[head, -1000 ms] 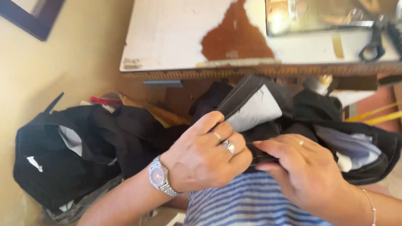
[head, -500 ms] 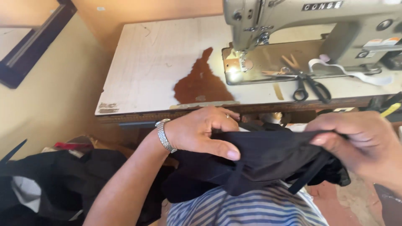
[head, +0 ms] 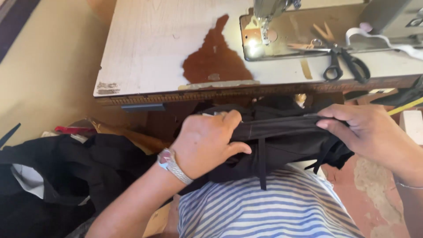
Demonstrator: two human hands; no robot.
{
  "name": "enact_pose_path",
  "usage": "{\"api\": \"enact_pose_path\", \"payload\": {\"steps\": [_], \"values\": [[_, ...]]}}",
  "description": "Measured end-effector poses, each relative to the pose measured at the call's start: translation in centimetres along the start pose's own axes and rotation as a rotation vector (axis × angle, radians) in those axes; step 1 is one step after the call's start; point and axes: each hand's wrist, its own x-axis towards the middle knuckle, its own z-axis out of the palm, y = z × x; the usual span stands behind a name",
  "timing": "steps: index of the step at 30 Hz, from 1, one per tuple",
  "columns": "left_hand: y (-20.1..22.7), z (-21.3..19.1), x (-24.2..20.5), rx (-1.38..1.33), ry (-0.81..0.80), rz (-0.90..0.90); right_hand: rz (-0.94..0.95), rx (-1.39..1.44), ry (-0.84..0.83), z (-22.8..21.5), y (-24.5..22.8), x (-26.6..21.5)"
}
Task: Inspecting and trimming loose threads from the waistband of black trousers
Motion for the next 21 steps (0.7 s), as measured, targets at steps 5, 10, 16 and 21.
{"api": "enact_pose_path", "payload": {"steps": [5, 10, 16, 21], "values": [[0.9, -1.0, -0.7, -0.114, -0.179, -0.143, -0.009, 0.214, -0.019, -0.2, -2.8, -0.1], [4.5, -2.7, 2.7, -0.049, -0.077, -0.141, -0.105, 0.195, 0.071, -1.1, -4.5, 0.1], [5.7, 0.3, 3.5, -0.134, 0.087, -0.040, -0.176, 0.248, 0.079, -1.3, -4.2, 0.1], [5.3, 0.4, 3.2, -0.242, 0.014, -0.027, -0.302, 0.232, 0.097, -1.3, -5.1, 0.3]]}}
